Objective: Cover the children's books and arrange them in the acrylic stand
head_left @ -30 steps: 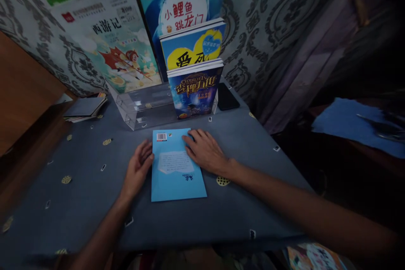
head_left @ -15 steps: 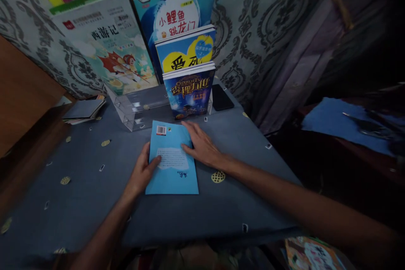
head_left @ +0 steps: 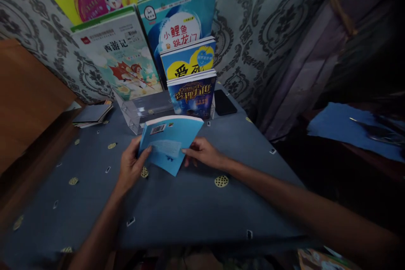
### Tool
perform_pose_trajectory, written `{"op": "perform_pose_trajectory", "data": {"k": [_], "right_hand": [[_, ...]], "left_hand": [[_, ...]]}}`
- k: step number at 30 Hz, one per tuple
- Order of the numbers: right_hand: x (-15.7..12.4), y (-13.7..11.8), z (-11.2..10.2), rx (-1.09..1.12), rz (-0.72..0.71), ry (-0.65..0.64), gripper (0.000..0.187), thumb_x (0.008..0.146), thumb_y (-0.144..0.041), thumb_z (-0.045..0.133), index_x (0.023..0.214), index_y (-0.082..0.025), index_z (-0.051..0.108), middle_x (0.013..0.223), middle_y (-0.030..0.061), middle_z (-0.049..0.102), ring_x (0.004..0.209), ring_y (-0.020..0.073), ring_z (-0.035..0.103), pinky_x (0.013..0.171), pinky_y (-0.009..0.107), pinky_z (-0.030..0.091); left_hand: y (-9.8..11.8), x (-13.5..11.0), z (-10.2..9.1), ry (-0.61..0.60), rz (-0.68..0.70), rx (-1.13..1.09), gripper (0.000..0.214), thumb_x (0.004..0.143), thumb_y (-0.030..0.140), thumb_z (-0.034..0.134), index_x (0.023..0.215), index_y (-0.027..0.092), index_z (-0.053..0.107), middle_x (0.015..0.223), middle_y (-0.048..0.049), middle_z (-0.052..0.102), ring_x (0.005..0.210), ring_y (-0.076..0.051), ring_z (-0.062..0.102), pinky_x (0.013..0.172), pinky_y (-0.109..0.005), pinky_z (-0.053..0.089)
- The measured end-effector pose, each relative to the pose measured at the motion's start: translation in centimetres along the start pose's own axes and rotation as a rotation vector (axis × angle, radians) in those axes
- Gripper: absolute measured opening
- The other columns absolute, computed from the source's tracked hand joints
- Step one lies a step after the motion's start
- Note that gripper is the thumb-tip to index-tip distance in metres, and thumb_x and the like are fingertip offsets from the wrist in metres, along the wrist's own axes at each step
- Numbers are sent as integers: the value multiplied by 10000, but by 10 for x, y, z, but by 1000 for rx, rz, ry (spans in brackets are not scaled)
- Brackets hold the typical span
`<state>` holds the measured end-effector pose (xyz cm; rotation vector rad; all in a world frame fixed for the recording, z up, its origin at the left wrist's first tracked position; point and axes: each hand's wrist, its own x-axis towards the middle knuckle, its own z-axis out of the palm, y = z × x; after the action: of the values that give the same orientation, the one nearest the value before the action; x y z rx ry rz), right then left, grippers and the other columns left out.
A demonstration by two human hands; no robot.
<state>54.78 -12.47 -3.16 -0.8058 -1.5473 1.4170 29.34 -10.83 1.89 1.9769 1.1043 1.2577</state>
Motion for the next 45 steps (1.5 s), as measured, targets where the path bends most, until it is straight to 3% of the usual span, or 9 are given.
{"op": "perform_pose_trajectory", "data": {"k": [3, 5, 8, 12, 15, 20, 28, 39, 45], "right_hand": [[-6, -3, -1, -309, -188, 106, 379, 998, -490, 546, 901, -169, 724, 732, 50, 740, 668, 184, 729, 610, 306, 615], [-10, -4, -4, -558, -369, 166, 312, 1033, -373, 501, 1099, -185, 741, 1022, 103, 786, 953, 222, 757, 828, 376, 636], [-15, 0, -7, -874, -522, 179, 368, 1034, -207, 472, 1357, -222, 646, 1444, 144, 621, 1283, 238, 635, 1006, 407, 577], [-14, 13, -4, -1148, -535, 117, 366, 1017, -140, 482, 1318, -200, 681, 1415, 180, 633, 1248, 251, 652, 985, 407, 581], [-11, 19, -2, -1264, -534, 35, 342, 978, -106, 531, 1241, -212, 723, 1329, 153, 691, 1153, 245, 682, 972, 434, 566], [-9, 17, -2, -1316, -479, 8, 339, 952, -49, 525, 1157, -203, 746, 1193, 116, 763, 1002, 242, 664, 967, 477, 489], [-10, 17, 1, -1266, -454, 45, 293, 927, -50, 561, 1073, -199, 766, 1126, 90, 776, 993, 245, 606, 979, 456, 442], [-8, 17, 2, -1235, -409, 40, 264, 958, -99, 537, 1071, -190, 758, 1104, 113, 766, 982, 251, 603, 944, 449, 463], [-9, 15, 2, -1223, -401, 30, 249, 961, -105, 542, 1061, -189, 754, 1078, 99, 766, 973, 248, 589, 932, 434, 462]], "left_hand": [[3, 2, -10, 30, 34, 5, 277, 870, 447, 725, 1055, 244, 762, 999, -31, 770, 969, -240, 710, 918, -366, 559], [2, 2, -17, -57, 101, 13, 304, 864, 486, 720, 1042, 250, 788, 1068, -59, 785, 1087, -285, 708, 1022, -438, 532], [-10, -4, -23, -233, 190, 137, 323, 878, 472, 709, 1120, 275, 790, 1243, -87, 750, 1311, -322, 610, 1160, -513, 426], [-39, -19, -27, -411, 183, 373, 381, 1017, 335, 495, 1364, 355, 651, 1465, -56, 613, 1438, -275, 495, 1221, -555, 329], [-51, -26, -29, -590, 183, 515, 490, 1004, 246, 488, 1471, 388, 529, 1552, -42, 520, 1479, -262, 440, 1233, -567, 304], [-47, -25, -35, -680, 184, 670, 734, 868, -19, 395, 1493, 349, 510, 1551, -46, 525, 1467, -229, 459, 1217, -531, 357], [-62, -7, -15, -501, 126, 748, 425, 1015, 273, 398, 1375, 186, 607, 1469, -145, 597, 1346, -267, 582, 1135, -461, 466], [-51, 4, 10, -517, 175, 842, 561, 859, -5, 402, 1334, 187, 631, 1417, -165, 628, 1349, -303, 562, 1172, -569, 360], [-43, 12, 37, -553, 224, 776, 457, 910, 98, 501, 1336, 197, 633, 1403, -159, 635, 1315, -314, 575, 1155, -556, 367]]}}
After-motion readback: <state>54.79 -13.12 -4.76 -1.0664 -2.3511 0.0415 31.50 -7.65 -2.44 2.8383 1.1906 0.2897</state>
